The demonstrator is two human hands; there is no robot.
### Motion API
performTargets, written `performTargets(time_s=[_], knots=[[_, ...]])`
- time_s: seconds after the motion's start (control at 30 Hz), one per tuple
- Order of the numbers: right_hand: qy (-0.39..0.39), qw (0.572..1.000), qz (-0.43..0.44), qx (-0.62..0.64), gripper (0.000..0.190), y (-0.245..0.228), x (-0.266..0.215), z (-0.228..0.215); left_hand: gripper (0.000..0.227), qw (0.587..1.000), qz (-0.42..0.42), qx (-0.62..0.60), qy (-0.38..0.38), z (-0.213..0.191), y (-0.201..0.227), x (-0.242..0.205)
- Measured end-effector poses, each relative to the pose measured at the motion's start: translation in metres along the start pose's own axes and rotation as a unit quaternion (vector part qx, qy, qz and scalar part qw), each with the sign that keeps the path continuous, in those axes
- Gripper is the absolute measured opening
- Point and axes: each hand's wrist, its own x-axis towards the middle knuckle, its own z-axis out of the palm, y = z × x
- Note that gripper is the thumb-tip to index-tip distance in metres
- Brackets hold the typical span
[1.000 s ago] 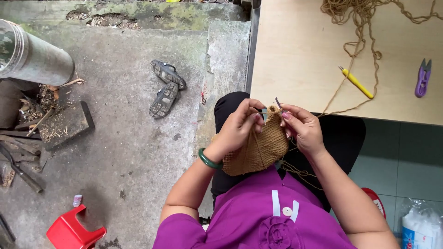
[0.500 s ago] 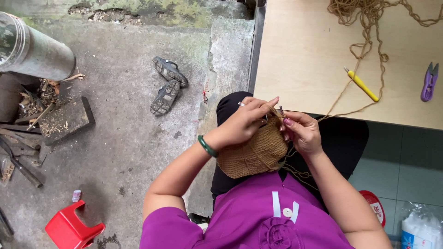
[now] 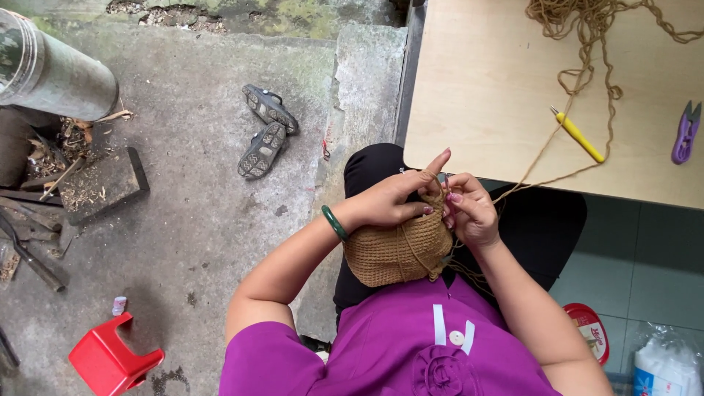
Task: A person is crocheting a brown strap for a bag using a crochet hook and yarn.
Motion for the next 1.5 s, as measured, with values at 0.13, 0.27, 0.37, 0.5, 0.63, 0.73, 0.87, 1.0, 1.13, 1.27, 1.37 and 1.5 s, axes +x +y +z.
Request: performTargets(time_s=[0.13,0.27,0.37,0.5,0.63,0.73,0.87,1.0,1.13,1.27,1.37,1.5], knots=[[0.01,1.0,0.011,0.009,0.032,0.007,-0.004,-0.006,0.103,0.999,-0.034,-0.026,-0.019,0.001,0.006,-0.001],[-0.002,1.0,0.004,-0.021,0.037,-0.001,-0.009,-0.003,0.108,0.998,-0.049,-0.041,-0.02,0.004,-0.001,0.0],[-0.028,0.997,0.0,-0.07,0.038,0.01,-0.007,-0.026,0.114,0.994,-0.073,-0.07,-0.032,0.001,-0.008,-0.001],[-0.071,0.991,-0.001,-0.113,0.035,0.004,-0.002,-0.036,0.039,0.99,-0.086,-0.1,0.043,-0.003,-0.004,-0.001],[-0.132,0.975,0.011,-0.176,0.032,-0.007,0.004,-0.037,0.032,0.966,-0.114,-0.061,0.223,0.002,0.023,0.0],[-0.16,0.966,0.022,-0.202,0.032,-0.038,0.005,0.001,0.028,0.955,-0.103,0.024,0.276,0.004,0.026,-0.011],[-0.218,0.959,0.069,-0.167,0.032,-0.043,0.0,0.004,0.022,0.944,-0.122,0.091,0.292,-0.004,0.027,-0.034],[-0.242,0.948,0.097,-0.184,0.029,-0.058,0.004,0.013,0.022,0.932,-0.225,0.227,0.169,-0.027,0.037,-0.054],[-0.217,0.95,0.102,-0.199,0.03,-0.055,0.008,0.013,0.038,0.959,-0.155,0.194,0.136,-0.048,0.05,-0.052],[-0.221,0.952,0.106,-0.186,0.03,-0.053,0.009,0.016,0.068,0.97,-0.208,0.116,0.052,-0.025,0.051,-0.026],[-0.214,0.953,0.098,-0.191,0.029,-0.05,0.009,0.005,0.086,0.964,-0.227,0.138,-0.003,-0.005,0.033,-0.02],[-0.188,0.961,0.097,-0.179,0.031,-0.045,0.005,-0.011,0.071,0.977,-0.211,-0.01,0.036,0.012,0.005,-0.027]])
